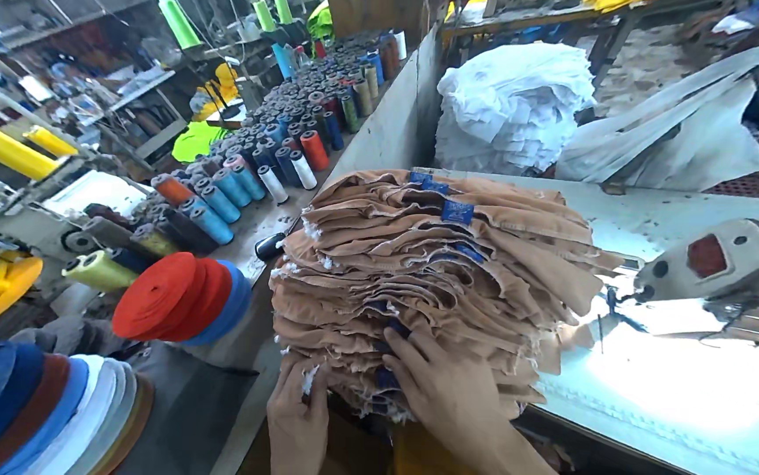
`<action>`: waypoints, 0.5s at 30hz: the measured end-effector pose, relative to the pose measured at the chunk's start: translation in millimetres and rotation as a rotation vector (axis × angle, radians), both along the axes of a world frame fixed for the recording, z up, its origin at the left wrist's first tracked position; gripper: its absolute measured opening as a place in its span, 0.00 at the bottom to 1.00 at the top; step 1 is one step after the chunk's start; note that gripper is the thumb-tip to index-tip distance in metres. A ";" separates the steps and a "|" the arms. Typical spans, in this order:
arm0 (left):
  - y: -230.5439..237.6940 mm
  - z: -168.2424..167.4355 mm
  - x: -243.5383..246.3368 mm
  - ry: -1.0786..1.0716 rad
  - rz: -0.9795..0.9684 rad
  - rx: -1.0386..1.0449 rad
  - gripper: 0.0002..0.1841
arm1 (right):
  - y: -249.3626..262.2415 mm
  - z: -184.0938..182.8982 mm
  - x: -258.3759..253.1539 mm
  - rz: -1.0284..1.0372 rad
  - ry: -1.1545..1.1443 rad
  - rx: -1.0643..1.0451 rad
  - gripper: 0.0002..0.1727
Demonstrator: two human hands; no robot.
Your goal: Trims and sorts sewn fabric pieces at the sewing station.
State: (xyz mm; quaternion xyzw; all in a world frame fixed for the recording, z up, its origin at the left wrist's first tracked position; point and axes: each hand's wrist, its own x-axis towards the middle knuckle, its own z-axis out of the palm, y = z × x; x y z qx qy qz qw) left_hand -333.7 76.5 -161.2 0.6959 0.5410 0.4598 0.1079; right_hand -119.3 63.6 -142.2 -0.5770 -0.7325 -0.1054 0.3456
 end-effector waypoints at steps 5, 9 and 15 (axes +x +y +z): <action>20.0 -0.9 15.7 0.116 0.014 0.068 0.17 | -9.9 -2.2 4.2 0.017 0.046 -0.011 0.19; 18.2 5.7 11.0 0.277 0.028 0.106 0.11 | -10.0 -0.5 -3.4 0.033 0.005 -0.001 0.18; -9.0 10.9 -0.8 0.126 -0.084 -0.049 0.10 | 3.2 1.1 -38.5 0.086 -0.099 -0.002 0.14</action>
